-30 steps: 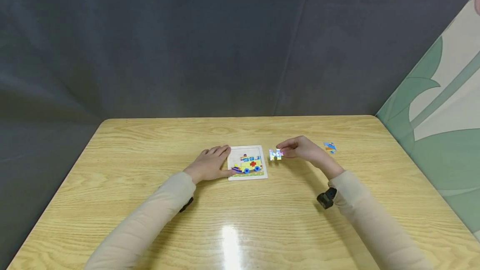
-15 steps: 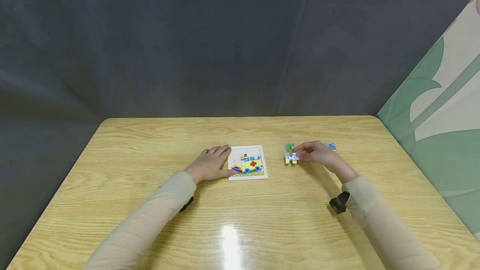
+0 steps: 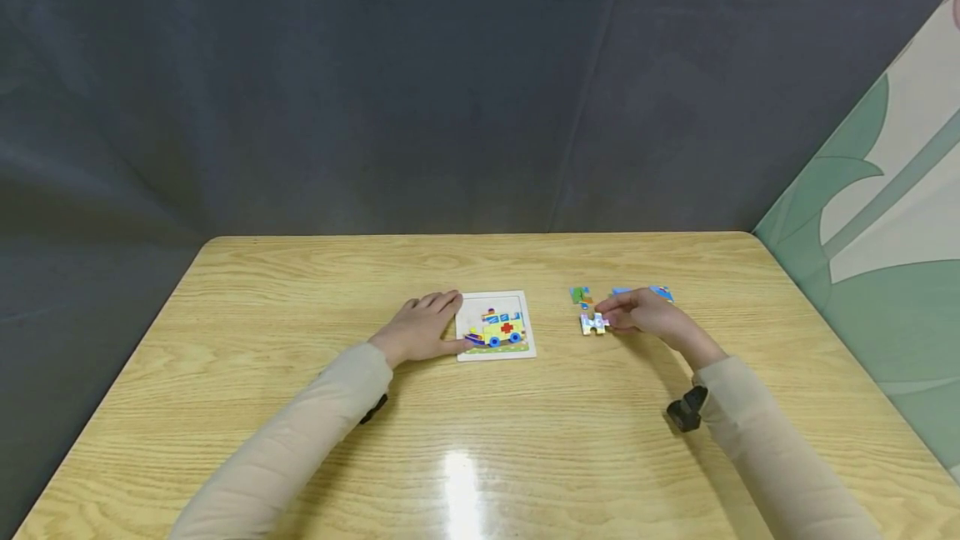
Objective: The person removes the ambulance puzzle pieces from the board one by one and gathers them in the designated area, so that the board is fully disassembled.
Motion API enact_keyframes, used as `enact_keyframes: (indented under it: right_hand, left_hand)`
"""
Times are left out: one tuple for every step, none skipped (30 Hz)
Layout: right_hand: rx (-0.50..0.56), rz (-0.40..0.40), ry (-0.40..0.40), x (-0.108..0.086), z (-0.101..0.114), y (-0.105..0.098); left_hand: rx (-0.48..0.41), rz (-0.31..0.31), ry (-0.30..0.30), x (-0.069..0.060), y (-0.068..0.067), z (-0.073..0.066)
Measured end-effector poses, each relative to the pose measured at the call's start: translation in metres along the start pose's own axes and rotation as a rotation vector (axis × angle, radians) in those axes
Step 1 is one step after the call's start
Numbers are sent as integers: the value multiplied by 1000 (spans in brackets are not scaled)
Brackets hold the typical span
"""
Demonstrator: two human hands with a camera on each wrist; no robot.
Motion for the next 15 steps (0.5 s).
enact_keyframes:
  right_hand:
    - [7, 2, 1, 0, -1, 0]
    - [14, 3, 4, 1, -2, 0]
    - [19, 8, 1, 1, -3, -1]
    - [28, 11, 3, 1, -3, -1]
    - [36, 13, 5, 2, -4, -1]
    - [47, 15, 8, 2, -5, -1]
    - [53, 17, 8, 3, -5, -1]
    - [56, 19, 8, 3, -5, -1]
    - [57, 20, 9, 3, -5, -1]
    - [59, 17, 16, 3, -5, -1]
    - [56, 15, 18, 3, -6, -1]
    - [48, 14, 18, 3, -6, -1]
    - [43, 12, 19, 3, -5, -1]
    - [36, 10, 20, 3, -5, -1]
    - [31, 7, 23, 2, -5, -2]
  left_hand:
    - [-1, -1, 0, 0, 0, 0]
    - [1, -1, 0, 0, 0, 0]
    - [1, 0, 0, 0, 0, 0]
    - [2, -1, 2, 0, 0, 0]
    - [4, 1, 1, 0, 0, 0]
    - [6, 3, 0, 0, 0, 0]
    - [7, 2, 1, 0, 0, 0]
    - [9, 5, -1, 0, 0, 0]
    - [6, 5, -1, 0, 0, -1]
    - [5, 5, -1, 0, 0, -1]
    - [4, 5, -1, 0, 0, -1]
    - [3, 7, -3, 0, 0, -1]
    - [0, 6, -2, 0, 0, -1]
    - [-3, 5, -2, 0, 0, -1]
    - [-4, 4, -1, 0, 0, -1]
Point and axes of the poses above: each hand's wrist, its own x-axis towards the middle knuckle, its own y-axis out of the palm, z = x × y, the point moved 6 cm from there along x, towards the middle knuckle, and after that the axes turned 11 degrees about z, right-handed, at the moved point
